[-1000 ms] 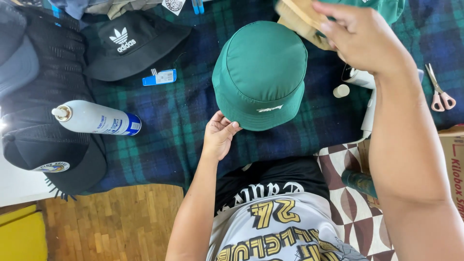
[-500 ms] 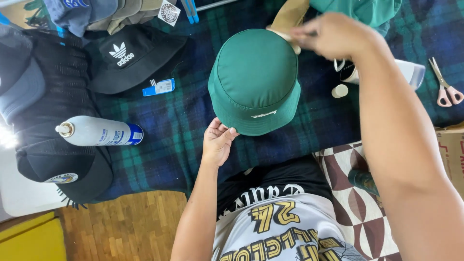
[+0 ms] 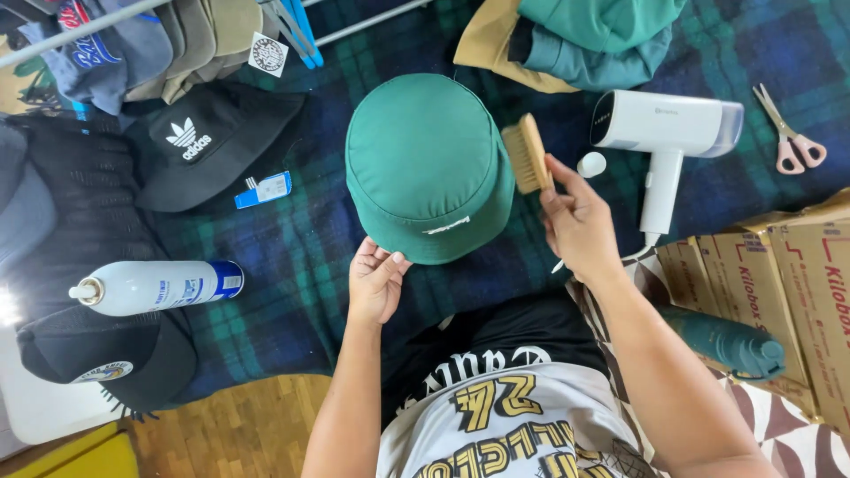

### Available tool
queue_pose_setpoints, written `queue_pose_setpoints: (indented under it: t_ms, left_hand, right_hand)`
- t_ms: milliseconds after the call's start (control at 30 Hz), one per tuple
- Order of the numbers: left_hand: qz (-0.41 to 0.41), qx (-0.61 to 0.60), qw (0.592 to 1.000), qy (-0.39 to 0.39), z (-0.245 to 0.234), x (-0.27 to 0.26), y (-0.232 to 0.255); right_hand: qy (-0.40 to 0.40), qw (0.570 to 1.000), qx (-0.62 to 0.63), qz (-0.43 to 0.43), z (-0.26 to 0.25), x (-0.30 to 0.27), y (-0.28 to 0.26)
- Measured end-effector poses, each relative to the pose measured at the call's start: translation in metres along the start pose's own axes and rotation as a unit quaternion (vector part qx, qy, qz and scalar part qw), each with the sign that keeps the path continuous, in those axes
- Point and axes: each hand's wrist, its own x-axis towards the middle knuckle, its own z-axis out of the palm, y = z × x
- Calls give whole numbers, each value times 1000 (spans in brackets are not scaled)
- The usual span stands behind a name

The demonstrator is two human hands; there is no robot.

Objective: Cleaning and restoring a green bucket hat using a hair dryer and a brush to remove lint or reshape the fabric.

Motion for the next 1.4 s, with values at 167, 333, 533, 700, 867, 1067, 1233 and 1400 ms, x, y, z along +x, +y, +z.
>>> queue_pose_setpoints:
  t_ms: [167, 333, 533, 700, 867, 1067, 1233, 1400]
  left_hand:
    - [9, 5, 1000, -8, -38, 9, -24]
    - [12, 3, 1000, 4, -67, 13, -35]
    - [16, 8, 1000, 7, -22, 6, -17]
    - [17, 0, 1000, 17, -53, 9, -32]
    - [20, -10, 1000, 18, -35, 8, -23]
    - [16, -13, 1000, 13, -41, 11, -24]
    - [23, -10, 1000, 7, -11, 3, -11]
    - [24, -16, 1000, 6, 0, 0, -7]
  right_hand:
    - [-20, 993, 32, -116, 17, -2, -25]
    - [15, 987, -154, 29, -16, 41, 50]
    - [9, 999, 0, -46, 3, 12, -31]
    - [-2, 999, -29, 15, -12, 14, 45]
    - [42, 998, -34, 19, 8, -33, -8]
    - [77, 986, 23, 145, 30, -46, 39]
    - [119, 987, 108, 20, 41, -60, -10]
    - [78, 991, 82, 66, 49, -36, 26]
